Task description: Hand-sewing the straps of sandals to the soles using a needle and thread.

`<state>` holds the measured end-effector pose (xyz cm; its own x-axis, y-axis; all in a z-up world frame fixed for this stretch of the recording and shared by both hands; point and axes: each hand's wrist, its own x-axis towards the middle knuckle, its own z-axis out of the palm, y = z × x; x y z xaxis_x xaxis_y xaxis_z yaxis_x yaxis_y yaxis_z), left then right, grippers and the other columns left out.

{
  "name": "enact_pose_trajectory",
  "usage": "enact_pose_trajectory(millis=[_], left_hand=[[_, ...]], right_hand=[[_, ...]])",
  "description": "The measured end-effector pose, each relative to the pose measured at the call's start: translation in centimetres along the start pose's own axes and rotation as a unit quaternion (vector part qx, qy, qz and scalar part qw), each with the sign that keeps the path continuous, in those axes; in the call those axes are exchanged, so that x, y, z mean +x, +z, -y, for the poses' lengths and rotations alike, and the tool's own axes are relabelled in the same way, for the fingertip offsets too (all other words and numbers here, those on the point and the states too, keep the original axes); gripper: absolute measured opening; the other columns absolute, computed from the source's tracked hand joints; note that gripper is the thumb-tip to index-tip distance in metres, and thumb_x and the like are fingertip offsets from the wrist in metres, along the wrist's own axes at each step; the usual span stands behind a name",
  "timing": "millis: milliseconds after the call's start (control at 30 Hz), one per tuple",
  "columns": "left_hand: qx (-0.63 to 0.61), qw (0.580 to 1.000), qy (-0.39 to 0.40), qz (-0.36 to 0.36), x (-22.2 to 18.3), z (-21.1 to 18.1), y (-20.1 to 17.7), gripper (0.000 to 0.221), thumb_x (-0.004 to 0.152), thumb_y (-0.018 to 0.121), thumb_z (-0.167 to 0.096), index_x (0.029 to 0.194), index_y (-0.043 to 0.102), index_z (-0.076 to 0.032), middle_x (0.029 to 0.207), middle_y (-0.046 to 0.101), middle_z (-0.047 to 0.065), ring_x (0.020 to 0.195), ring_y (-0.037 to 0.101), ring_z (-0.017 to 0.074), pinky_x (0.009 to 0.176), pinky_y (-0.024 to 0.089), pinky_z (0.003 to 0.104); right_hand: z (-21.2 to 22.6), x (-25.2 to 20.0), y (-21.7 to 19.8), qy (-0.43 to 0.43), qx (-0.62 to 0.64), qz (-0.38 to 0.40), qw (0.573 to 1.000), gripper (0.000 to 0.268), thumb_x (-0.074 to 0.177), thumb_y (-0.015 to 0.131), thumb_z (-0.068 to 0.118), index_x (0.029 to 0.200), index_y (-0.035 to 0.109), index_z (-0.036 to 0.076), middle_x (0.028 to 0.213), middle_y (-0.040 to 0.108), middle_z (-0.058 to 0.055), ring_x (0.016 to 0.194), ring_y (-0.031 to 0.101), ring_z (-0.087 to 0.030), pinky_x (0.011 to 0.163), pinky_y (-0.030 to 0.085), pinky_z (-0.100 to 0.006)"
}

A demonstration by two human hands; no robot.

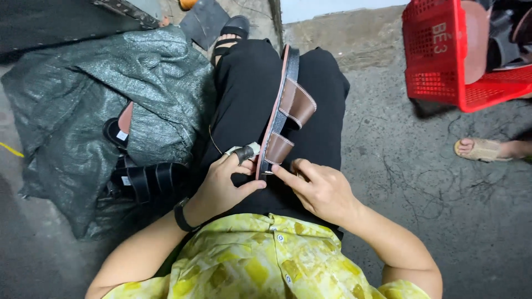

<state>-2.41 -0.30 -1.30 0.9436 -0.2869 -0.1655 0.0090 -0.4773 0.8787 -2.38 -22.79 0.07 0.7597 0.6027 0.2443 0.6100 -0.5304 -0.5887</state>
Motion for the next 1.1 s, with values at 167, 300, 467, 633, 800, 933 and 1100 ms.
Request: enact_pose_trajectory(millis=[167,300,467,633,800,933,1100], left_hand=[[-0.036,0.999,0.009,0.017,0.2,0.1,0.2,0.041,0.068,0.087,-0.020,0.092,0.063,0.003,0.082,0.064,0.012,0.076,0.072,0.0290,0.065,0.061,0.031],[-0.009,0.998,0.054,0.006,0.6,-0.2,0.1,0.036,0.067,0.087,-0.020,0.088,0.065,0.000,0.079,0.066,0.008,0.078,0.071,0.0269,0.067,0.059,0.032],[-0.041,0.995,0.088,0.027,0.9,1.9,1.0,0.031,0.071,0.085,-0.023,0.090,0.068,-0.004,0.085,0.067,0.008,0.082,0.071,0.0265,0.072,0.058,0.032],[-0.070,0.985,0.154,-0.019,1.4,2.2,2.2,0.047,0.073,0.083,-0.029,0.112,0.068,-0.008,0.104,0.063,0.014,0.094,0.067,0.0314,0.081,0.055,0.036],[-0.043,0.978,0.199,-0.047,1.2,4.1,4.2,0.045,0.076,0.079,-0.034,0.110,0.068,-0.006,0.110,0.062,0.017,0.098,0.065,0.0340,0.080,0.055,0.038],[0.088,0.965,0.235,-0.082,0.4,3.3,3.1,0.049,0.077,0.075,-0.042,0.107,0.065,-0.005,0.109,0.060,0.017,0.096,0.065,0.0335,0.075,0.056,0.039],[-0.015,0.979,0.193,-0.067,-2.4,2.7,2.1,0.028,0.079,0.075,-0.029,0.073,0.061,-0.005,0.102,0.062,0.014,0.089,0.065,0.0339,0.071,0.054,0.036]], right_hand=[[0.2,0.0,-0.2,0.012,-0.070,0.028,0.997,0.032,0.092,0.045,0.010,0.118,0.064,0.013,0.085,0.057,-0.010,0.051,0.058,-0.022,0.046,0.049,-0.032],[0.5,-0.1,-0.5,0.028,-0.118,0.061,0.991,0.034,0.089,0.048,0.011,0.118,0.065,0.015,0.077,0.056,-0.006,0.048,0.057,-0.021,0.045,0.049,-0.031],[0.4,-0.4,-1.7,0.014,-0.181,0.116,0.977,0.035,0.089,0.046,0.016,0.119,0.063,0.016,0.074,0.051,-0.002,0.048,0.054,-0.018,0.044,0.049,-0.030],[-1.1,-1.8,-1.5,-0.044,-0.203,0.152,0.966,0.040,0.087,0.041,0.011,0.124,0.056,0.014,0.075,0.047,-0.003,0.053,0.055,-0.019,0.046,0.049,-0.029],[-2.6,-2.1,1.5,-0.072,-0.189,0.130,0.971,0.030,0.089,0.045,0.010,0.117,0.054,0.010,0.074,0.044,-0.003,0.053,0.052,-0.019,0.044,0.045,-0.029],[-3.3,-3.9,3.7,-0.031,-0.058,0.056,0.996,0.025,0.087,0.058,0.008,0.111,0.052,0.004,0.068,0.044,-0.003,0.046,0.051,-0.024,0.039,0.042,-0.033],[-2.5,-5.3,3.6,0.016,-0.017,0.025,0.999,0.028,0.085,0.063,0.008,0.112,0.058,0.001,0.075,0.059,-0.007,0.050,0.060,-0.024,0.042,0.048,-0.031]])
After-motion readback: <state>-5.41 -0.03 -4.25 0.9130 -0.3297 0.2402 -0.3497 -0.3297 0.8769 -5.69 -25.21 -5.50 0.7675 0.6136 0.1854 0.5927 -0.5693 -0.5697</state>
